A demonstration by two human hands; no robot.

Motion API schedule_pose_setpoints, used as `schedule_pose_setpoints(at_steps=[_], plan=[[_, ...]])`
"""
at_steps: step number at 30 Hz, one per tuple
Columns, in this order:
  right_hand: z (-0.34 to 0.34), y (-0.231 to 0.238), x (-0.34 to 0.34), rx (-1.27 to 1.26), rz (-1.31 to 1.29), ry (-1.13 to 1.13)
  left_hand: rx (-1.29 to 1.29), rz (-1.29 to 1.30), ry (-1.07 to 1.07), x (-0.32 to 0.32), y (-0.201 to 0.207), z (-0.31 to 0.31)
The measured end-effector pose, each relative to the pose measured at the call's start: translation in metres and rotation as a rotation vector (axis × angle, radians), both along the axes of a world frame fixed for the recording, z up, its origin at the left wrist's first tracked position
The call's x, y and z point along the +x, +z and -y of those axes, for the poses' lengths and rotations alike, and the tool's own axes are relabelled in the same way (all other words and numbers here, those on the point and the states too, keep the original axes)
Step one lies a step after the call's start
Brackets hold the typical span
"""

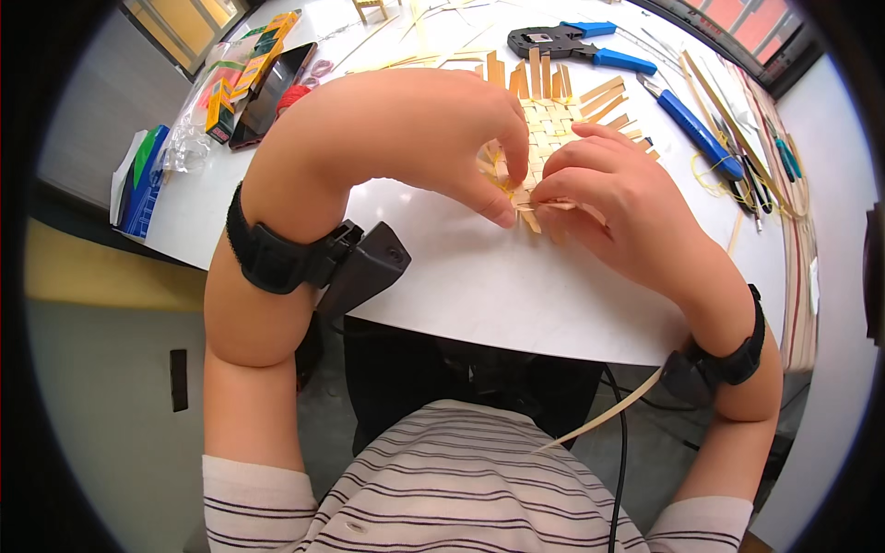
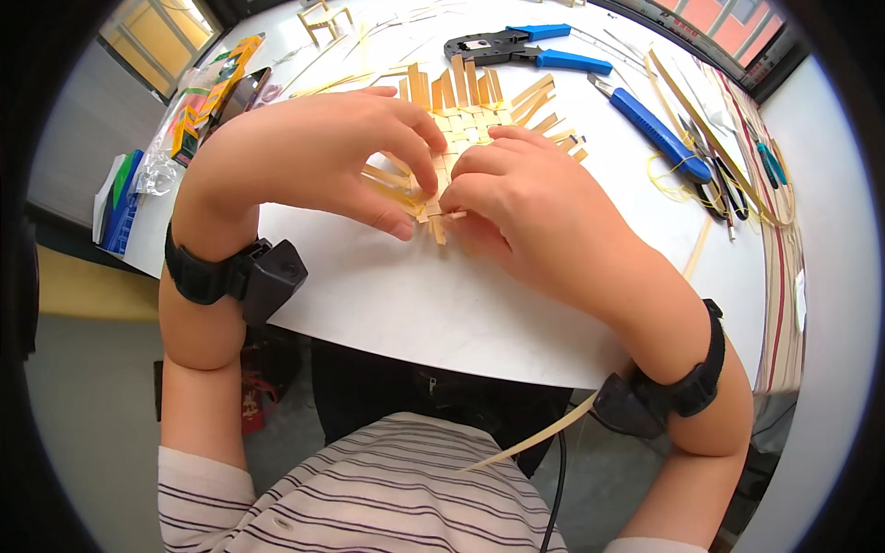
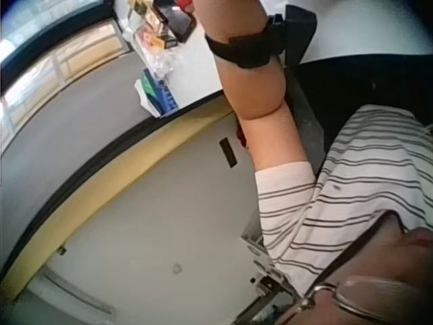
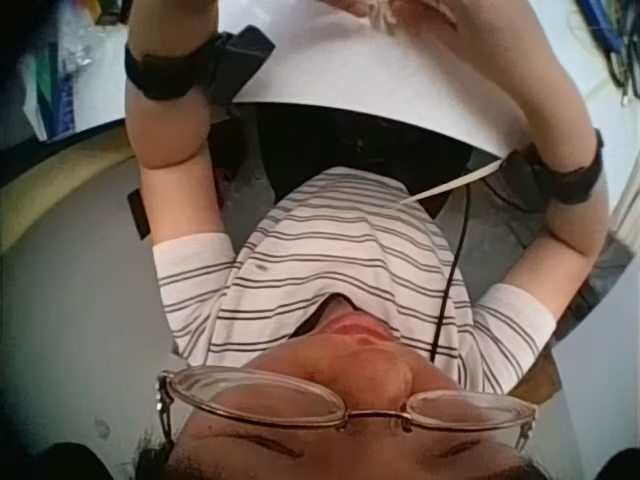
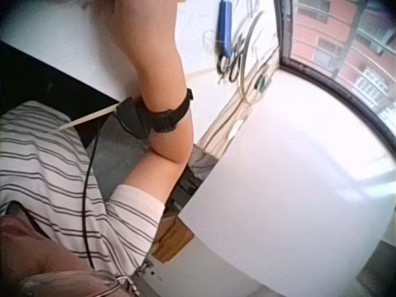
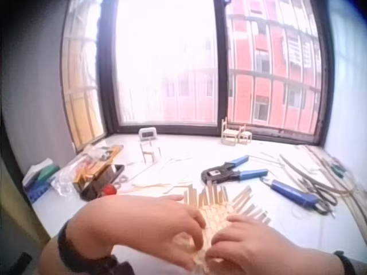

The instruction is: The person weaves thin wooden strips into a square basket base, interlacing them by hand. They use a utility knife to trim excess strip length and a blue tool to tighten the weave.

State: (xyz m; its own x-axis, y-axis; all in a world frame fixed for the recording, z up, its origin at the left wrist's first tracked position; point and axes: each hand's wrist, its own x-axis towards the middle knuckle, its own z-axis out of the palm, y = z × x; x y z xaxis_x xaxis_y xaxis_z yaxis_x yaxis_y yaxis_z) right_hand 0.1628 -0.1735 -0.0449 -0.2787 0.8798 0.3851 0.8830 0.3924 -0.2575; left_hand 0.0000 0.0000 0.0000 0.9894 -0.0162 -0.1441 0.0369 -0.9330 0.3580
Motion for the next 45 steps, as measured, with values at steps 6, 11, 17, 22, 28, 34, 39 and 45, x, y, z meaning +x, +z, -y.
schedule_pose_setpoints(at_steps=[6, 11, 17, 22, 28, 34, 39, 45], plan=[[-0.003, 0.004, -0.006, -0.038, -0.091, -0.082, 0.161, 0.214, -0.102, -0.004, -0.009, 0.015], [-0.002, 0.007, -0.007, -0.111, -0.209, -0.102, 0.170, 0.142, -0.012, -0.003, -0.005, 0.032], [0.000, 0.004, -0.001, -0.140, -0.246, -0.094, 0.269, 0.243, -0.036, 0.003, -0.013, 0.034], [-0.005, 0.001, 0.000, -0.173, -0.395, -0.166, 0.162, 0.176, -0.007, 0.005, -0.009, 0.023], [-0.005, 0.006, -0.002, -0.259, -0.351, -0.205, 0.097, 0.142, 0.022, 0.011, -0.008, 0.011], [-0.005, 0.009, -0.007, -0.283, -0.407, -0.252, 0.068, 0.121, 0.052, 0.011, -0.008, 0.012], [-0.003, 0.010, -0.009, -0.280, -0.391, -0.281, 0.060, 0.153, 0.036, 0.009, -0.009, 0.010], [-0.006, 0.004, -0.007, -0.276, -0.380, -0.237, 0.092, 0.107, 0.031, 0.010, -0.007, 0.011]])
